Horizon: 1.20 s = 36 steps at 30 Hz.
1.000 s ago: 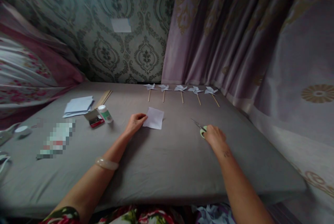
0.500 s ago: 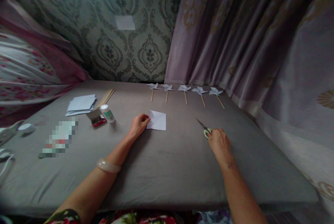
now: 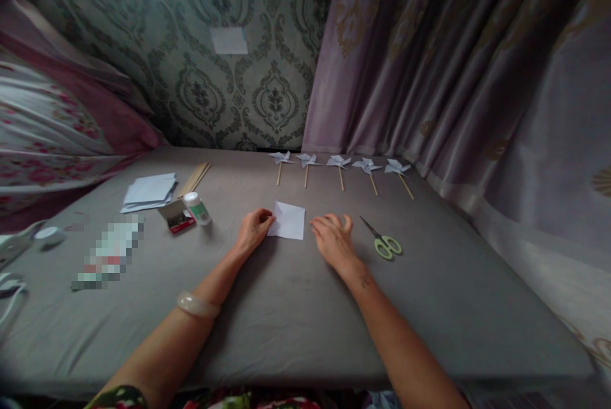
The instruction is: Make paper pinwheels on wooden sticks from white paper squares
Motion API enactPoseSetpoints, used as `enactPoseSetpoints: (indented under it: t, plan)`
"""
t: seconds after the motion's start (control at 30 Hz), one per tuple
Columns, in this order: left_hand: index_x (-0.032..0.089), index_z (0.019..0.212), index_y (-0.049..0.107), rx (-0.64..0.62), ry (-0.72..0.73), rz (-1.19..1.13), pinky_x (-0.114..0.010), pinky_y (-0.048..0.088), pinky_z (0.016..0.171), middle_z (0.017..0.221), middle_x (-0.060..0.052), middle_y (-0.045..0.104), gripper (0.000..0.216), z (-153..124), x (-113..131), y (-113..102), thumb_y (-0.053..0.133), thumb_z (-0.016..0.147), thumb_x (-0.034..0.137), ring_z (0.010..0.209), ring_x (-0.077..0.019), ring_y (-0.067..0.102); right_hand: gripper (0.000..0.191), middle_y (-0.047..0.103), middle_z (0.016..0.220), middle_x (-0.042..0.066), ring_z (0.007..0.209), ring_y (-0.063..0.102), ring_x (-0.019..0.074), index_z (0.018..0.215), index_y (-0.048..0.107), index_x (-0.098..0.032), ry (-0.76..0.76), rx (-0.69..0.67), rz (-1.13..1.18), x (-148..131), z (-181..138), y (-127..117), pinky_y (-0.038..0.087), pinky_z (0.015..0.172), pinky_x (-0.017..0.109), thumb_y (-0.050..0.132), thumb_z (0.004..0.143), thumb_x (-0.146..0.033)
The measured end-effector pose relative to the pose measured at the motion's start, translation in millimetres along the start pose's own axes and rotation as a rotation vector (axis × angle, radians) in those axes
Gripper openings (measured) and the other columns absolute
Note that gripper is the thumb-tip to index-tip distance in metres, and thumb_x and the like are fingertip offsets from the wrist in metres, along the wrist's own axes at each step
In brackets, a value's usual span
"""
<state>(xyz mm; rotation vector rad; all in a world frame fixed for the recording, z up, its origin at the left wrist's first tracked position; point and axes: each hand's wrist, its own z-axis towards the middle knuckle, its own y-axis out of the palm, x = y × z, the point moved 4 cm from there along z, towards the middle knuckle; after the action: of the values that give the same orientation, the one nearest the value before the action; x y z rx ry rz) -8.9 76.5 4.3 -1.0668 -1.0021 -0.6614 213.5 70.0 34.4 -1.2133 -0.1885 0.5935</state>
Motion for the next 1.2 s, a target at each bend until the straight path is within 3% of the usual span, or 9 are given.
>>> enactPoseSetpoints:
  t: [0.1,0.2,0.4,0.57,0.67,0.83,0.93,1.03,1.2]
  plan:
    - [0.021,0.073,0.068,-0.005,0.059,0.070,-0.026,0.040,0.064,0.068,-0.004,0.066,0.006,0.1,-2.5,1.8,0.069,0.069,0.017,0.063,-0.0179,0.057,0.032,0.066,0.120,0.008,0.115,0.050,0.0251,0.114,0.064,-0.023,-0.097,-0.052,0.083,-32.9,11.7,18.7,0.016,0.104,0.051,0.040,0.093,-0.022]
    - [0.021,0.077,0.068,-0.017,0.099,0.090,-0.026,0.041,0.065,0.070,-0.005,0.067,0.006,-0.2,-5.3,4.0,0.067,0.072,0.017,0.065,-0.0180,0.060,0.031,0.066,0.120,0.008,0.116,0.050,0.0260,0.113,0.064,-0.022,-0.127,-0.082,0.111,-48.5,17.0,30.1,0.018,0.104,0.052,0.040,0.093,-0.020]
    - [0.020,0.086,0.069,-0.024,0.127,0.156,-0.026,0.044,0.070,0.077,-0.004,0.070,0.013,-3.6,-4.7,2.2,0.059,0.078,0.017,0.072,-0.0165,0.062,0.030,0.065,0.120,0.009,0.113,0.052,0.0273,0.112,0.064,-0.021,-0.115,-0.047,0.114,-47.9,14.8,43.5,0.021,0.102,0.053,0.042,0.092,-0.019]
    - [0.019,0.083,0.068,0.040,0.117,0.208,-0.026,0.044,0.069,0.078,-0.004,0.069,0.012,-6.7,0.7,-14.0,0.056,0.080,0.020,0.070,-0.0152,0.059,0.029,0.066,0.120,0.008,0.110,0.054,0.0261,0.110,0.064,-0.022,-0.121,0.014,0.128,-45.4,10.4,49.7,0.022,0.101,0.050,0.041,0.092,-0.019]
    - [0.018,0.079,0.064,0.214,0.116,0.219,-0.027,0.043,0.069,0.075,-0.004,0.066,0.012,-8.8,7.7,-35.6,0.053,0.082,0.023,0.067,-0.0148,0.057,0.028,0.067,0.118,0.008,0.108,0.056,0.0256,0.109,0.065,-0.021,-0.121,0.046,0.131,-44.9,9.3,51.6,0.023,0.100,0.049,0.042,0.092,-0.019]
    - [0.020,0.076,0.050,0.765,0.094,0.191,-0.030,0.043,0.073,0.072,-0.001,0.055,0.006,-16.6,14.1,-85.4,0.055,0.077,0.022,0.071,-0.0167,0.053,0.027,0.068,0.115,0.008,0.107,0.056,0.0252,0.104,0.066,-0.020,-0.137,0.099,0.143,-44.7,8.5,53.0,0.024,0.098,0.047,0.043,0.092,-0.019]
    - [0.021,0.080,0.045,0.989,0.007,0.187,-0.033,0.043,0.081,0.078,-0.002,0.051,0.016,-19.1,7.7,-107.1,0.057,0.070,0.017,0.080,-0.0192,0.053,0.027,0.069,0.112,0.008,0.106,0.057,0.0244,0.101,0.067,-0.021,-0.149,0.127,0.154,-44.9,8.2,53.0,0.025,0.097,0.045,0.043,0.092,-0.019]
    - [0.020,0.087,0.044,1.074,-0.076,0.227,-0.037,0.040,0.090,0.088,-0.006,0.052,0.027,-18.4,-0.4,-118.0,0.059,0.065,0.014,0.092,-0.0231,0.053,0.026,0.070,0.108,0.007,0.103,0.058,0.0234,0.098,0.068,-0.021,-0.158,0.148,0.159,-45.0,8.1,52.6,0.027,0.096,0.043,0.043,0.091,-0.019]
    - [0.017,0.096,0.047,0.965,-0.143,0.332,-0.043,0.034,0.099,0.098,-0.011,0.056,0.035,-13.3,-9.6,-119.3,0.062,0.064,0.017,0.104,-0.0286,0.052,0.023,0.070,0.105,0.007,0.101,0.059,0.0224,0.096,0.068,-0.020,-0.158,0.176,0.159,-44.2,7.3,52.3,0.029,0.094,0.041,0.046,0.090,-0.020]
